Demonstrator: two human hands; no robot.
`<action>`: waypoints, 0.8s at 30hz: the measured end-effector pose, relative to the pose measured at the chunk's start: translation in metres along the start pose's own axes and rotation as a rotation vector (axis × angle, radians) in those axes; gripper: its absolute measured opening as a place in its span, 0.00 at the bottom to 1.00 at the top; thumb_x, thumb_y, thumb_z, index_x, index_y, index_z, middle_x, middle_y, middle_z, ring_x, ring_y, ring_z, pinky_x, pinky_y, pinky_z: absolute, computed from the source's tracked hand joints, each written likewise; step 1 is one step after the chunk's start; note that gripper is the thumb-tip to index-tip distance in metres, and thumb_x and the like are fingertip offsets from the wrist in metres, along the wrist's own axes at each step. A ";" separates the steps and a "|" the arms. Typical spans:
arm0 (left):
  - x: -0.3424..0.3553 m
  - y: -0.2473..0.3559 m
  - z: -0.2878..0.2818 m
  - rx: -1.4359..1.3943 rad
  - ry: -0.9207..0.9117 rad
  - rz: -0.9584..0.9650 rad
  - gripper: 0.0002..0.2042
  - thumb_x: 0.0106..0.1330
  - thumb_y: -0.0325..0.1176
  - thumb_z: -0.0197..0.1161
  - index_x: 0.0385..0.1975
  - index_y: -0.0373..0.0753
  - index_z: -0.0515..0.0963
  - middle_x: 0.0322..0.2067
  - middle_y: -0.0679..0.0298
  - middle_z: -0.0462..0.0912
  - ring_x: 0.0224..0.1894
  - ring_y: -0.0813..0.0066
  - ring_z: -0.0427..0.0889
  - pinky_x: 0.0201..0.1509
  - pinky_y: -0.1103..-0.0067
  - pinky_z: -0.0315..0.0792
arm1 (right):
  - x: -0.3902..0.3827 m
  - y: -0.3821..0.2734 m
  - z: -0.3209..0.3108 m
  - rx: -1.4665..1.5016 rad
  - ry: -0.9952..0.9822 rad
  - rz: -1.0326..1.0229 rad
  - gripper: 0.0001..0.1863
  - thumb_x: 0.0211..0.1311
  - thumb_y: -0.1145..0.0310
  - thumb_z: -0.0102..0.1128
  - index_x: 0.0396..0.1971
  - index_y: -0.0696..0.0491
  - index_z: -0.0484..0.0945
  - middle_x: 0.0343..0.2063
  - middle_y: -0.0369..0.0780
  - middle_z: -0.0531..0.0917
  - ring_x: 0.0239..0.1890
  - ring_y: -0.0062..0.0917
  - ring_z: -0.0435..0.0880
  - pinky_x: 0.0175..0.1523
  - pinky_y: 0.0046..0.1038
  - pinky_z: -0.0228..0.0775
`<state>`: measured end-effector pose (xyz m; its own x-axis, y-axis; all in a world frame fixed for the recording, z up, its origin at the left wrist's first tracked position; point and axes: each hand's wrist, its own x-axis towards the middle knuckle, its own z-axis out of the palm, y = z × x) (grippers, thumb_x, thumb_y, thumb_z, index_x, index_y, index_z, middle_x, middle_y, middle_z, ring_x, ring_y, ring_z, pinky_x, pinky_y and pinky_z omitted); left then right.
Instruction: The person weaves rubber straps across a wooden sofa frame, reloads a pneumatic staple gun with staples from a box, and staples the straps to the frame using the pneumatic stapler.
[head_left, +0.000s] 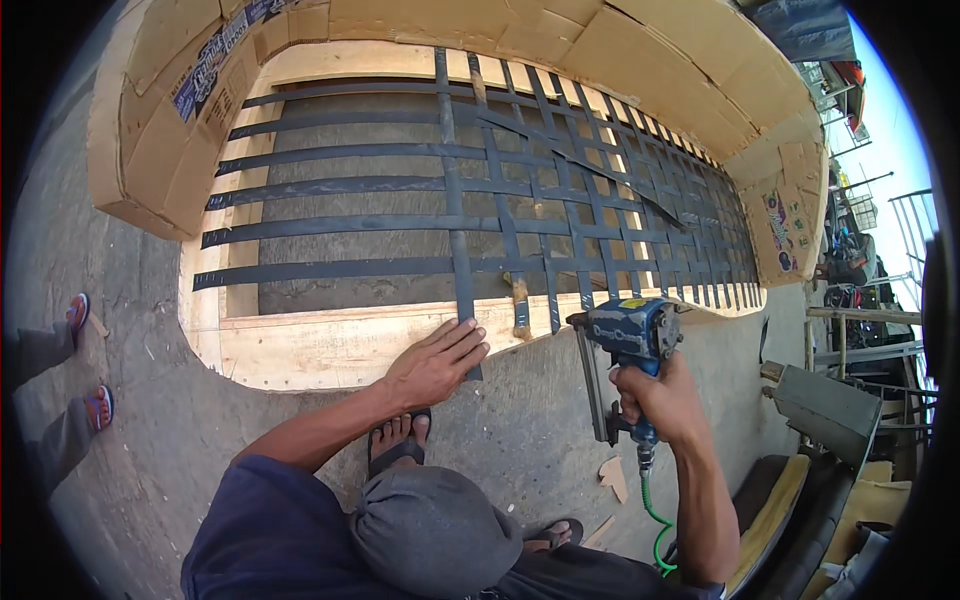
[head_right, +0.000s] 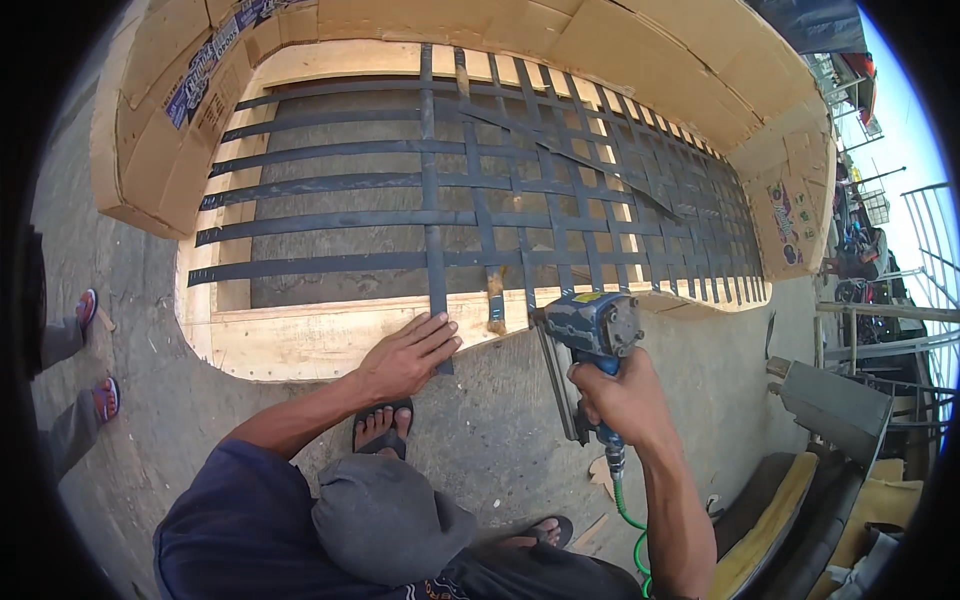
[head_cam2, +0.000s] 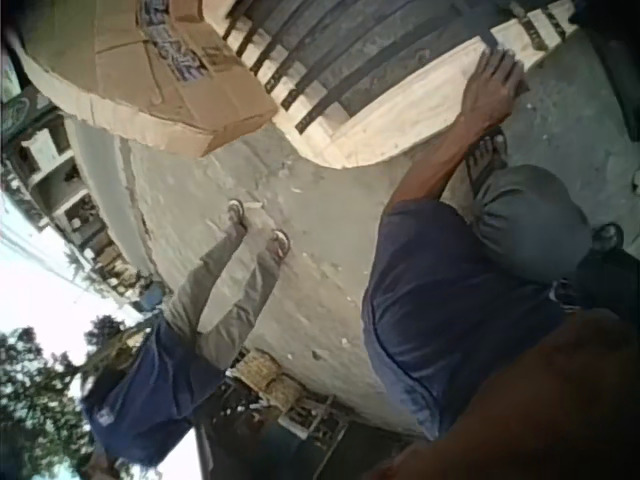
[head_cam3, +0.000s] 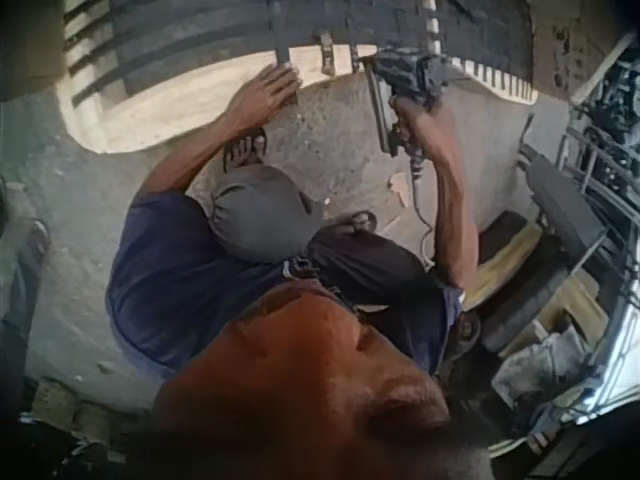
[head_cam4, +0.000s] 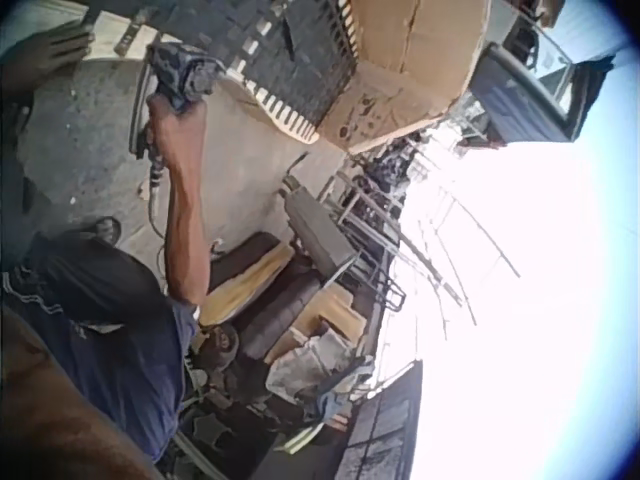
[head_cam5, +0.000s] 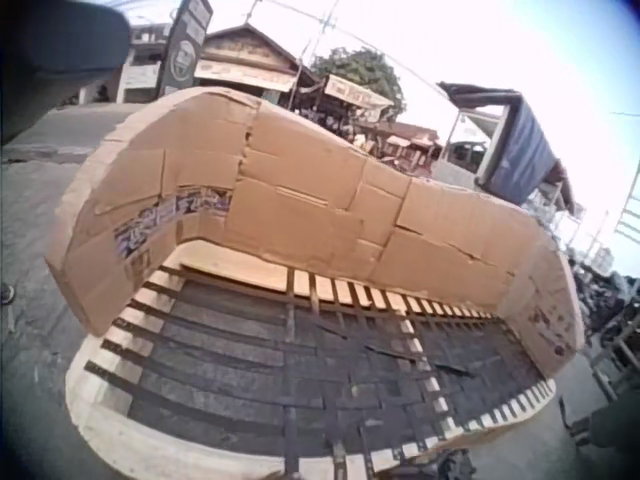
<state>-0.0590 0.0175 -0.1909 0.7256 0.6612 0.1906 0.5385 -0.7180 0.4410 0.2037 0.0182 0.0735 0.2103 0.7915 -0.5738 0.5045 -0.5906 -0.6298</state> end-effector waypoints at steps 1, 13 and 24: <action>0.001 0.004 0.006 -0.031 0.221 0.043 0.23 0.62 0.29 0.67 0.59 0.33 0.80 0.63 0.55 0.80 0.73 0.57 0.72 0.82 0.63 0.61 | 0.011 0.001 0.013 -0.046 -0.043 0.011 0.10 0.60 0.69 0.63 0.23 0.58 0.78 0.14 0.36 0.77 0.15 0.19 0.75 0.24 0.29 0.65; 0.001 0.027 0.029 -0.336 0.461 -0.061 0.19 0.50 0.27 0.75 0.45 0.35 0.87 0.50 0.55 0.89 0.61 0.60 0.85 0.74 0.63 0.74 | 0.091 0.026 0.118 -0.054 -0.176 -0.044 0.14 0.60 0.67 0.63 0.32 0.67 0.84 0.23 0.43 0.86 0.30 0.20 0.83 0.36 0.34 0.75; 0.000 0.023 0.028 -0.324 0.416 -0.047 0.14 0.55 0.31 0.73 0.42 0.37 0.87 0.50 0.55 0.89 0.60 0.63 0.86 0.71 0.65 0.76 | 0.103 0.037 0.141 -0.140 -0.146 -0.141 0.17 0.60 0.64 0.67 0.37 0.66 0.86 0.29 0.57 0.88 0.40 0.47 0.93 0.42 0.41 0.81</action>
<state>-0.0342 -0.0051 -0.2056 0.4372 0.7684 0.4673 0.3582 -0.6254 0.6932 0.1258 0.0558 -0.0827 0.0114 0.8275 -0.5613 0.6333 -0.4404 -0.6364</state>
